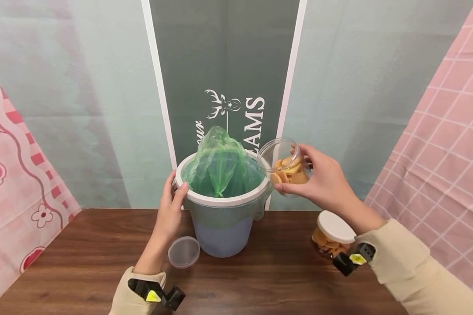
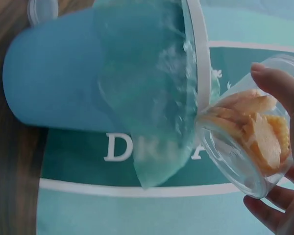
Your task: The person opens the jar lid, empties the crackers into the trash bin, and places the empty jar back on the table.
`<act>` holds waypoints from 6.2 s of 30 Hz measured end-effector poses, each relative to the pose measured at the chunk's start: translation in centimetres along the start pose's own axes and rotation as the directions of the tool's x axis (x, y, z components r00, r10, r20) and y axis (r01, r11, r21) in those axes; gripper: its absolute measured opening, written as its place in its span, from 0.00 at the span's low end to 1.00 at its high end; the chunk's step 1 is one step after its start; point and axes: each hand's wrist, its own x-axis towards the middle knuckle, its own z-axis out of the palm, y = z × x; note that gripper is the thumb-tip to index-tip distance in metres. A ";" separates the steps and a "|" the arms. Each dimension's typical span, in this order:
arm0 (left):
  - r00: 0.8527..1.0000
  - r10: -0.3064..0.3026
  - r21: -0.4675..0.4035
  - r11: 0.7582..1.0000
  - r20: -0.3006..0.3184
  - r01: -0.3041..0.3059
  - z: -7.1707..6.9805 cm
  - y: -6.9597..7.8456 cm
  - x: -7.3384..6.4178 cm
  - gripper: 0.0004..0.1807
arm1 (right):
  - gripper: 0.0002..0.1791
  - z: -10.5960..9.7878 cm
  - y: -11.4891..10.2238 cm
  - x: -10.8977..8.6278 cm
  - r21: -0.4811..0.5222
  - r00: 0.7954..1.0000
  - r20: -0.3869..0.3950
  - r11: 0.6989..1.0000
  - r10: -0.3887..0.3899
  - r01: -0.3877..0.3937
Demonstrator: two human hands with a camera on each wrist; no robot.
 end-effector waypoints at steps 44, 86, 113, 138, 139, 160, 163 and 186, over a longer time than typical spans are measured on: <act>1.000 0.001 -0.018 1.000 -0.012 -0.001 0.5 -0.3 -0.1 0.38 | 0.49 1.6 -1.8 10.0 -0.455 0.870 0.343 0.747 -0.354 0.484; 1.000 0.004 0.011 1.000 0.005 -0.004 0.6 -0.4 -0.2 0.39 | 0.37 2.9 -4.5 10.1 -0.591 0.619 0.503 0.282 -0.603 0.755; 1.000 -0.004 0.024 1.000 0.017 0.004 0.4 -0.6 0.1 0.39 | 0.52 0.0 -2.6 7.6 -0.584 0.780 0.220 0.561 -0.586 0.587; 1.000 0.012 0.036 0.999 -0.001 -0.012 0.4 -0.9 0.1 0.39 | 0.57 2.5 3.8 -0.4 -0.049 0.987 -0.144 0.995 0.074 -0.082; 1.000 0.011 0.036 0.999 -0.001 -0.011 0.4 -0.9 0.1 0.39 | 0.58 2.8 4.0 -0.7 -0.022 0.985 -0.146 0.995 0.096 -0.101; 1.000 -0.001 0.054 0.999 0.014 0.000 0.4 -0.8 0.2 0.38 | 0.55 10.9 7.4 -7.3 0.317 0.925 -0.133 0.899 0.356 -0.301; 1.000 0.000 0.050 0.999 0.014 -0.001 0.4 -0.8 0.3 0.38 | 0.55 12.3 8.1 -8.0 0.299 0.927 -0.113 0.902 0.359 -0.313; 1.000 0.016 0.055 0.998 -0.003 -0.016 0.6 -1.0 0.3 0.37 | 0.53 18.4 10.9 -10.3 0.272 0.899 -0.040 0.871 0.435 -0.410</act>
